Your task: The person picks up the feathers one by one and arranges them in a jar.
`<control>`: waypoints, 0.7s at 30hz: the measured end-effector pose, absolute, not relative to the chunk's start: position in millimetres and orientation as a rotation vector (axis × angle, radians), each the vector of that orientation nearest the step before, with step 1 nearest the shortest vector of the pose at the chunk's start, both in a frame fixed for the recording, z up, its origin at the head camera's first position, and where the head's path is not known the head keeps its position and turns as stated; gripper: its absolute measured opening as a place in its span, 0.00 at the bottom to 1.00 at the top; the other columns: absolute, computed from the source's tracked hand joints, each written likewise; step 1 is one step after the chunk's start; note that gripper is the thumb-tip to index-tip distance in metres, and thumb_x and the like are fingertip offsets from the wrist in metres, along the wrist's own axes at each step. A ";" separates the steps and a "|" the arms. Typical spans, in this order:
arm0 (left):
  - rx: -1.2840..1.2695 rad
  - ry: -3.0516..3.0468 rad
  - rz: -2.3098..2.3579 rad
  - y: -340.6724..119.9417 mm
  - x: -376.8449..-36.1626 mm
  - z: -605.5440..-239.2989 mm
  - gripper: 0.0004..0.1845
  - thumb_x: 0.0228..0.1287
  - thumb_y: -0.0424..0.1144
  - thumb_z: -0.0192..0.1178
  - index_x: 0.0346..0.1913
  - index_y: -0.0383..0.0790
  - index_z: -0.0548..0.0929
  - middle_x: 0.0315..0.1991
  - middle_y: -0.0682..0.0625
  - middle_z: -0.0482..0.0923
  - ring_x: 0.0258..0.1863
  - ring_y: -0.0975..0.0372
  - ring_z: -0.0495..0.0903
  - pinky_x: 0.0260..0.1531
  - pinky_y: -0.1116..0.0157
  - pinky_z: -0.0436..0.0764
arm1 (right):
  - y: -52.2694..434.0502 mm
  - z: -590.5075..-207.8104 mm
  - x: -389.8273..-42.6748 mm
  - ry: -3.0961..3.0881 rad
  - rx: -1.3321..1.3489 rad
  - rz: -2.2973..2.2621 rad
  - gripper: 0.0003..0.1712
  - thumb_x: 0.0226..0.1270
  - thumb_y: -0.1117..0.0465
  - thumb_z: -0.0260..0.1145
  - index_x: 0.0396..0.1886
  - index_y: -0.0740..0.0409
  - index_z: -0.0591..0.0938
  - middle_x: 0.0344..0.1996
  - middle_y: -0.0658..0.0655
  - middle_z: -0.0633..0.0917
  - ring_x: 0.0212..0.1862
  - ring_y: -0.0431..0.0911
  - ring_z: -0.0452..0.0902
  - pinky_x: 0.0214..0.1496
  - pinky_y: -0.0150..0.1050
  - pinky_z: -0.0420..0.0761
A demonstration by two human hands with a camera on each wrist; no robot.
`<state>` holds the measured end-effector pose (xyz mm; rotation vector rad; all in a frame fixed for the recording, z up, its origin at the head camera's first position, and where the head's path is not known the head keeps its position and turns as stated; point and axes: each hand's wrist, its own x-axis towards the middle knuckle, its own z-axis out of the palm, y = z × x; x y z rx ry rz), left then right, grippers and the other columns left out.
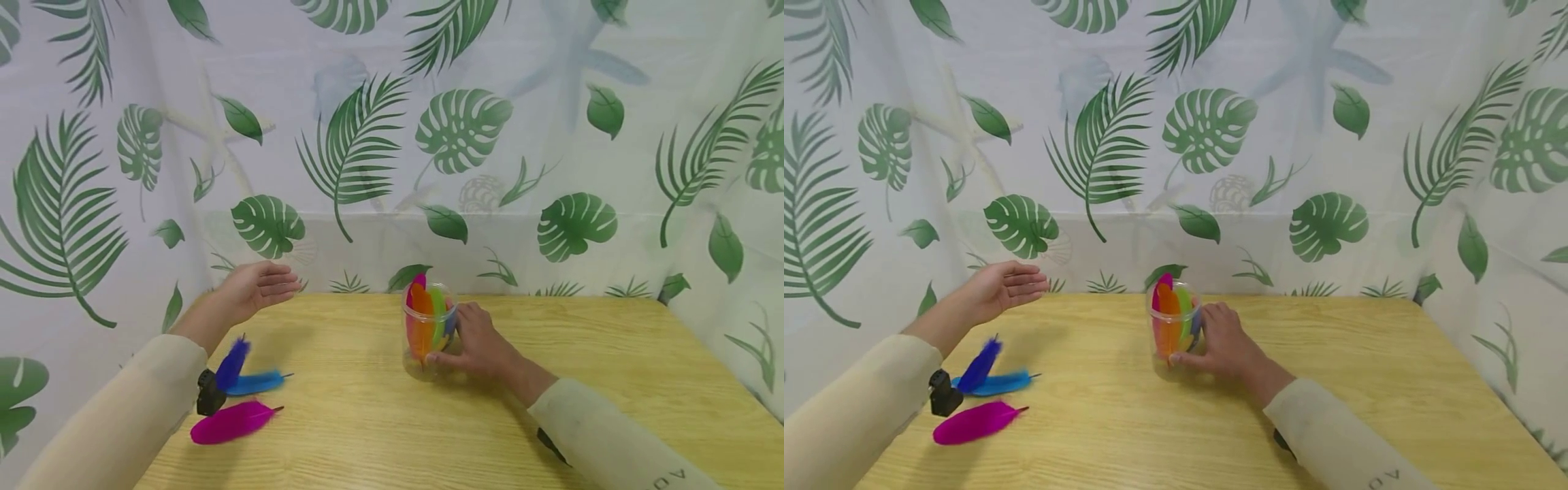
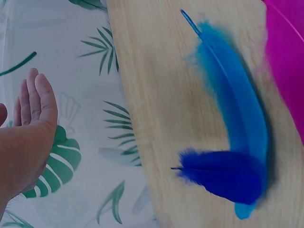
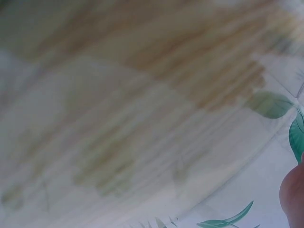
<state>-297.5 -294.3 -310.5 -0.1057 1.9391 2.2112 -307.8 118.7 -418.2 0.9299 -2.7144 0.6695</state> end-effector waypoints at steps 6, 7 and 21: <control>-0.115 1.938 2.177 -312.4 -289.0 -324.1 0.19 0.80 0.37 0.40 0.64 0.28 0.68 0.39 0.51 0.86 0.43 0.61 0.87 0.53 0.62 0.82 | 118.7 -418.5 -308.5 -2.706 0.934 0.649 0.52 0.55 0.32 0.70 0.68 0.62 0.68 0.59 0.60 0.77 0.60 0.54 0.66 0.68 0.58 0.64; -0.112 1.942 2.165 -315.2 -287.2 -326.8 0.20 0.80 0.37 0.40 0.65 0.27 0.66 0.40 0.51 0.86 0.44 0.61 0.87 0.54 0.62 0.82 | 118.5 -418.9 -308.6 -2.705 0.936 0.641 0.52 0.55 0.32 0.70 0.68 0.62 0.68 0.59 0.60 0.77 0.60 0.54 0.66 0.67 0.58 0.65; -0.213 2.066 2.037 -358.1 -273.1 -357.1 0.28 0.80 0.38 0.37 0.73 0.22 0.53 0.39 0.55 0.84 0.43 0.64 0.86 0.52 0.63 0.82 | 118.9 -419.2 -306.8 -2.693 0.946 0.632 0.52 0.55 0.34 0.70 0.68 0.64 0.68 0.57 0.59 0.78 0.58 0.53 0.66 0.67 0.57 0.64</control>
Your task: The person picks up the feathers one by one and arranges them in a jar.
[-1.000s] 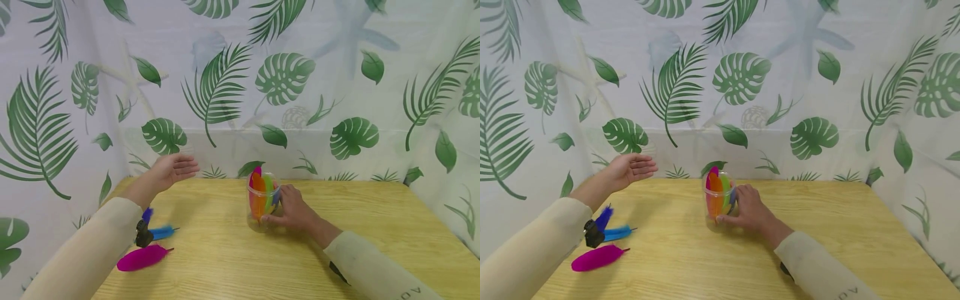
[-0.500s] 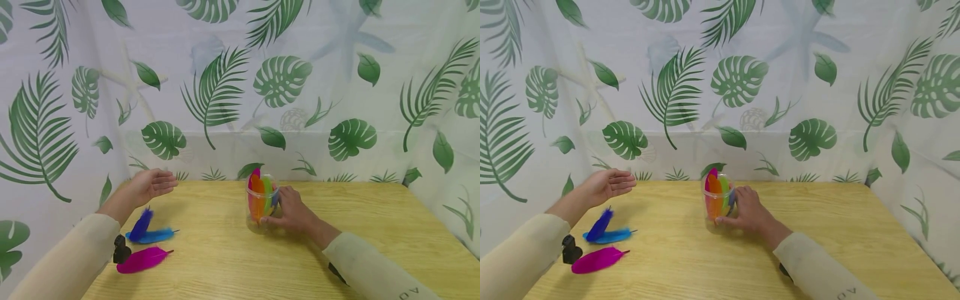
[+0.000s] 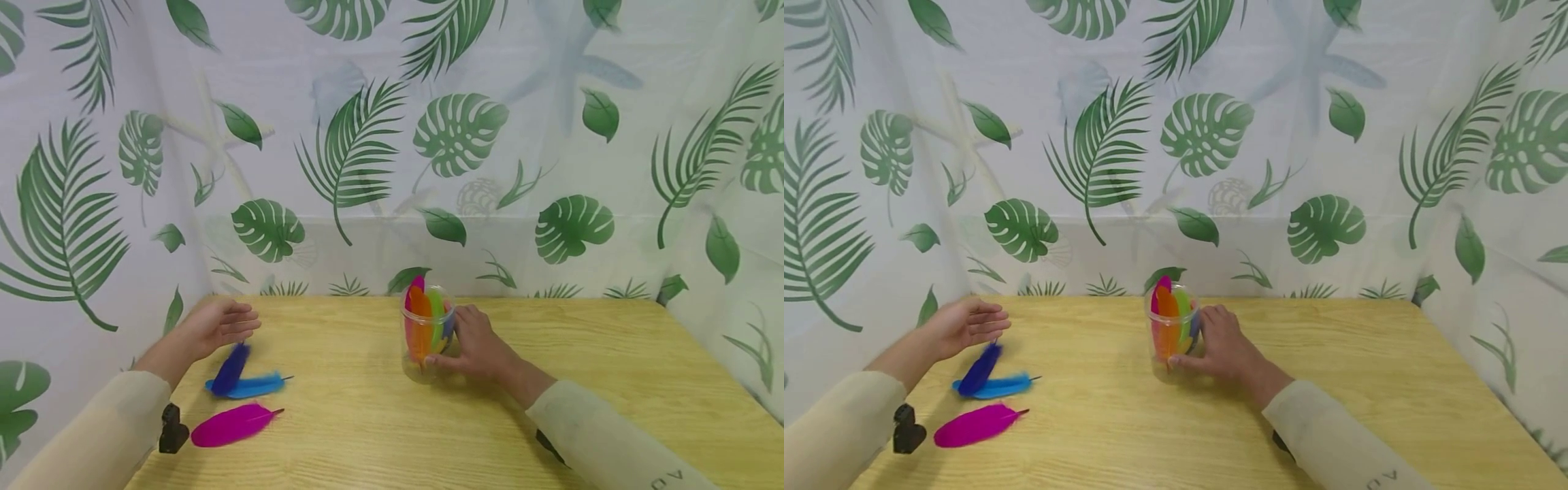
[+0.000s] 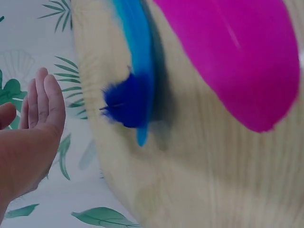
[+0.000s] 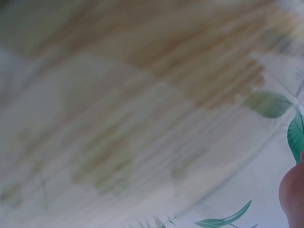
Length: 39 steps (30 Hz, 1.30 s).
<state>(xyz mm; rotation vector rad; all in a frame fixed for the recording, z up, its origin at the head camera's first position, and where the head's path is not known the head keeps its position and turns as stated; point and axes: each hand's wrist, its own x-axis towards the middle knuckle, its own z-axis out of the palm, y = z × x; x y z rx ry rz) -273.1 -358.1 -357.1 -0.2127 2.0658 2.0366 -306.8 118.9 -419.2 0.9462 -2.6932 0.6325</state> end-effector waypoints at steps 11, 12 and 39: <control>-0.729 2.160 1.906 -385.3 -248.6 -363.3 0.21 0.73 0.37 0.45 0.55 0.18 0.70 0.26 0.47 0.85 0.28 0.58 0.88 0.40 0.59 0.87 | 117.9 -420.6 -305.4 -2.722 0.928 0.650 0.53 0.54 0.32 0.70 0.69 0.63 0.67 0.58 0.59 0.77 0.59 0.53 0.66 0.68 0.57 0.64; -0.713 2.155 1.863 -388.4 -248.2 -364.1 0.24 0.74 0.39 0.44 0.57 0.17 0.69 0.27 0.46 0.85 0.29 0.58 0.88 0.41 0.59 0.87 | 117.9 -420.6 -305.3 -2.730 0.926 0.650 0.54 0.54 0.32 0.70 0.69 0.63 0.67 0.58 0.59 0.77 0.60 0.53 0.65 0.69 0.57 0.64; -0.580 2.339 1.173 -390.3 -253.3 -376.3 0.04 0.59 0.30 0.67 0.28 0.35 0.85 0.17 0.56 0.78 0.18 0.70 0.75 0.26 0.75 0.77 | 117.5 -419.8 -306.7 -2.713 0.937 0.683 0.53 0.54 0.32 0.70 0.69 0.62 0.67 0.59 0.59 0.77 0.61 0.54 0.65 0.68 0.57 0.64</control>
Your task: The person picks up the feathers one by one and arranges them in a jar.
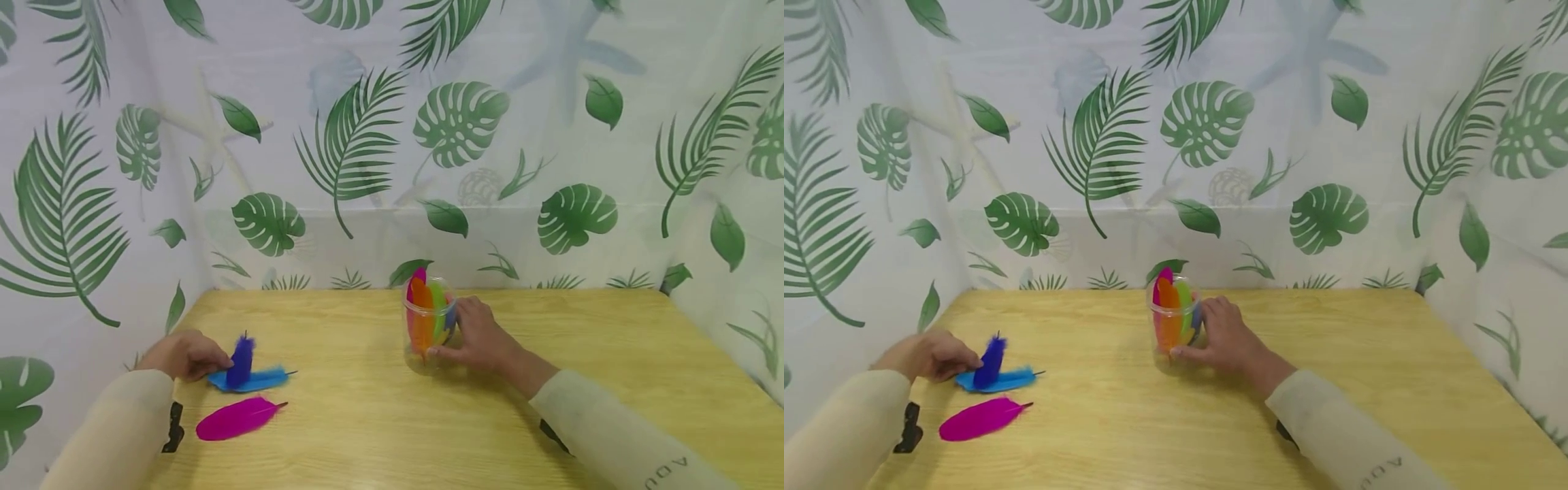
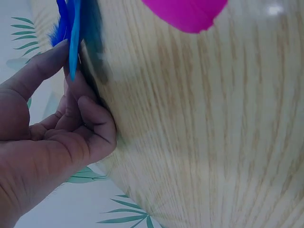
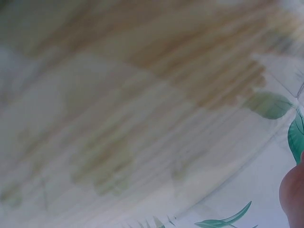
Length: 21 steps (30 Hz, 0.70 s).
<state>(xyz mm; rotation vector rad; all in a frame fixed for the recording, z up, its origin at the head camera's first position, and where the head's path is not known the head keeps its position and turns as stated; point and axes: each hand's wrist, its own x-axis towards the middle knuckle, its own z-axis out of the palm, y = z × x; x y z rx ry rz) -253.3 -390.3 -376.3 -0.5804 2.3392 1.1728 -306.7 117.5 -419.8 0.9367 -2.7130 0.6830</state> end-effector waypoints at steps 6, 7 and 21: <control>-0.581 2.321 1.225 -389.2 -252.7 -375.2 0.06 0.56 0.32 0.64 0.24 0.39 0.82 0.17 0.57 0.75 0.19 0.70 0.73 0.25 0.75 0.74 | 117.9 -418.8 -309.0 -2.718 0.934 0.658 0.52 0.54 0.31 0.70 0.68 0.62 0.69 0.59 0.60 0.77 0.61 0.54 0.66 0.68 0.57 0.64; -0.573 2.316 1.228 -389.3 -253.0 -375.7 0.06 0.56 0.33 0.63 0.23 0.40 0.82 0.17 0.57 0.75 0.19 0.70 0.72 0.25 0.75 0.73 | 118.1 -419.1 -308.7 -2.720 0.935 0.667 0.52 0.54 0.31 0.70 0.68 0.62 0.69 0.59 0.60 0.77 0.61 0.54 0.66 0.68 0.57 0.64; -0.455 2.189 1.329 -401.7 -253.6 -382.7 0.04 0.61 0.37 0.57 0.32 0.40 0.76 0.27 0.56 0.72 0.29 0.68 0.72 0.32 0.75 0.73 | 117.8 -419.8 -307.6 -2.739 0.919 0.674 0.53 0.54 0.30 0.69 0.68 0.61 0.68 0.60 0.59 0.76 0.62 0.54 0.65 0.68 0.57 0.64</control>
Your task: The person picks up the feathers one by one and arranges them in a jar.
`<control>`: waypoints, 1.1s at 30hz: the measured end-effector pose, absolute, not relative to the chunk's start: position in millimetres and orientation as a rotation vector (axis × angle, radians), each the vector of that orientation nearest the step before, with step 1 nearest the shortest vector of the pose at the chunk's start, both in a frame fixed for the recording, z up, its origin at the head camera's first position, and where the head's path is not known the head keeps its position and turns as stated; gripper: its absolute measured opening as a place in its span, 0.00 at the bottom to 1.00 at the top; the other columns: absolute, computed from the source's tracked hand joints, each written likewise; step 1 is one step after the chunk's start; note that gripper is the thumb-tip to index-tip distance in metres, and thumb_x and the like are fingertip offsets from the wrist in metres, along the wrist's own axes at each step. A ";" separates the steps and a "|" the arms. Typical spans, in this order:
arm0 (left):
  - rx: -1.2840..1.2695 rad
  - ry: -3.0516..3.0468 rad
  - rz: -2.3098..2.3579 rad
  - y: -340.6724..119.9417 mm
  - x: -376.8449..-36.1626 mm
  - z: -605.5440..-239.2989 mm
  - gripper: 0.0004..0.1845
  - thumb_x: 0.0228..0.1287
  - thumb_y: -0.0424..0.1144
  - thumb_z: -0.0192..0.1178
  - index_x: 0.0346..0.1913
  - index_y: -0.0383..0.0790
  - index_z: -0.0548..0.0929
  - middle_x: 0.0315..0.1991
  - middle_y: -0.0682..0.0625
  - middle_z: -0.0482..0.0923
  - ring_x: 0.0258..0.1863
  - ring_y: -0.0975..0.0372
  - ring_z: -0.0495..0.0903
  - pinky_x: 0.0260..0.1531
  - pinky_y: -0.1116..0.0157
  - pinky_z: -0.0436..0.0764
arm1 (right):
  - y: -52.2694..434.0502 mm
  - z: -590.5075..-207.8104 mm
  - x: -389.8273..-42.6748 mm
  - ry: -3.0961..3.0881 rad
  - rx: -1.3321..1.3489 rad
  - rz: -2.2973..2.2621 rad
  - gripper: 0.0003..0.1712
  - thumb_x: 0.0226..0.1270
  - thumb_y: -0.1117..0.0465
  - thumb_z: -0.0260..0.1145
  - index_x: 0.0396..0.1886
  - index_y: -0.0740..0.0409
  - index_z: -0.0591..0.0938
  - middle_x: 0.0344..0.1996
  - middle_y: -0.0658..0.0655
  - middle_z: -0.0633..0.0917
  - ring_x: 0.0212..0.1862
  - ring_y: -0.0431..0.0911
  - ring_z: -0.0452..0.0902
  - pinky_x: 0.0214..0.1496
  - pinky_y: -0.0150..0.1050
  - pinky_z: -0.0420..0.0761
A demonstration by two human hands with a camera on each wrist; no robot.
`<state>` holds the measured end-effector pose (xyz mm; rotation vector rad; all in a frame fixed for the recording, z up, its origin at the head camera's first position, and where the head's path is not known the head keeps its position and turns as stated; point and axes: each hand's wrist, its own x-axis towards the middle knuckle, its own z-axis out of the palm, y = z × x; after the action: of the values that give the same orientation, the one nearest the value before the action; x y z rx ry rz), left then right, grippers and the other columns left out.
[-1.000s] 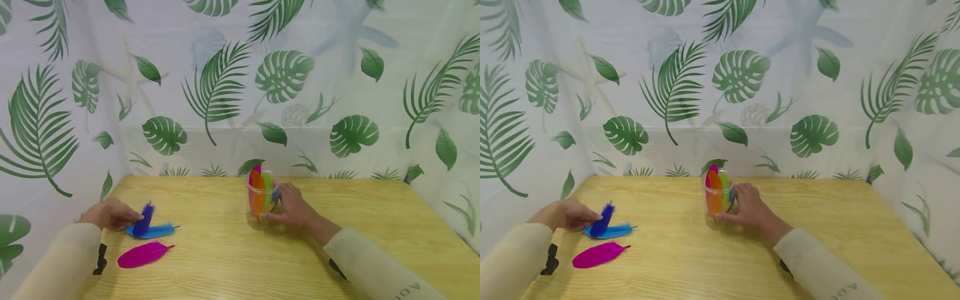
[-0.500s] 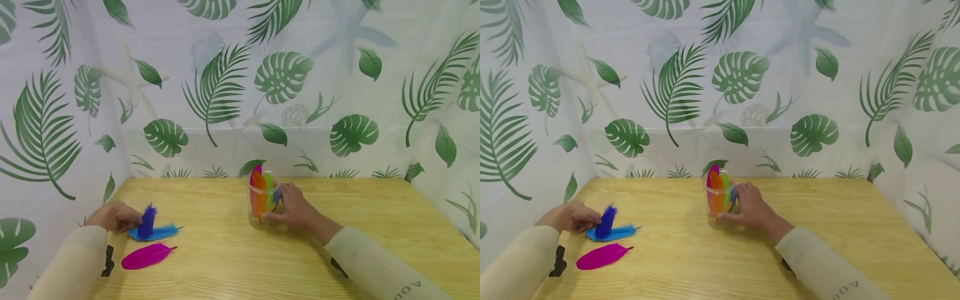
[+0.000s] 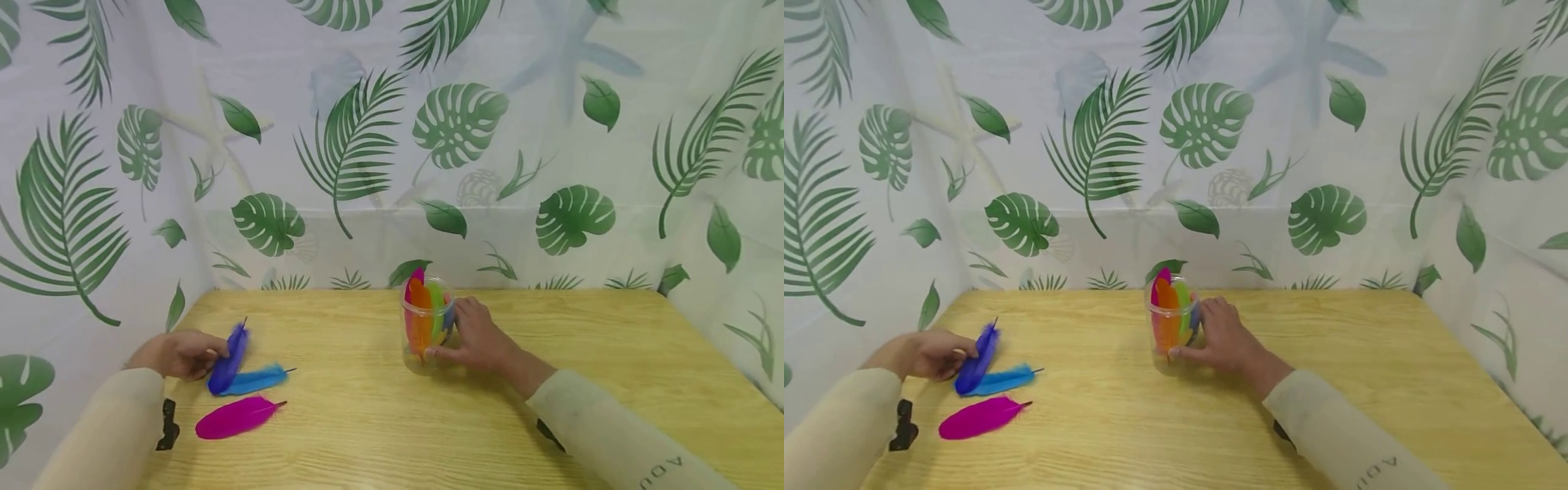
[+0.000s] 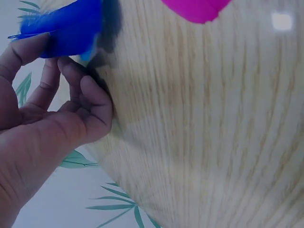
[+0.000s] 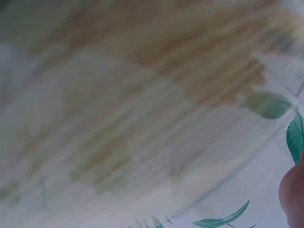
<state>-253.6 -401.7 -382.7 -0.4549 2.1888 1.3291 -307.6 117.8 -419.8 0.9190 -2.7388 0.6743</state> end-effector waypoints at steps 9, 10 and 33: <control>-0.330 1.964 1.604 -423.8 -248.4 -390.7 0.36 0.73 0.34 0.46 0.69 0.14 0.39 0.60 0.29 0.69 0.54 0.52 0.78 0.61 0.55 0.77 | 121.1 -420.9 -306.2 -2.746 0.908 0.673 0.52 0.53 0.33 0.72 0.68 0.62 0.69 0.59 0.60 0.76 0.61 0.55 0.65 0.68 0.57 0.66; -0.309 1.925 1.630 -424.6 -246.9 -390.0 0.37 0.74 0.33 0.45 0.69 0.13 0.36 0.59 0.28 0.70 0.55 0.50 0.79 0.62 0.53 0.76 | 121.3 -422.1 -306.8 -2.739 0.914 0.668 0.52 0.54 0.33 0.71 0.68 0.62 0.69 0.59 0.60 0.77 0.61 0.54 0.65 0.67 0.57 0.66; -0.173 2.129 1.817 -347.1 -274.2 -371.2 0.03 0.71 0.33 0.57 0.42 0.37 0.76 0.29 0.54 0.72 0.28 0.65 0.73 0.33 0.70 0.78 | 119.5 -417.5 -306.6 -2.715 0.945 0.698 0.51 0.54 0.34 0.72 0.69 0.61 0.68 0.59 0.59 0.77 0.61 0.54 0.65 0.67 0.56 0.66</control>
<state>-274.2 -347.1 -371.2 -0.1735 2.1288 1.8175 -306.6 119.5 -417.5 0.9447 -2.7155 0.6983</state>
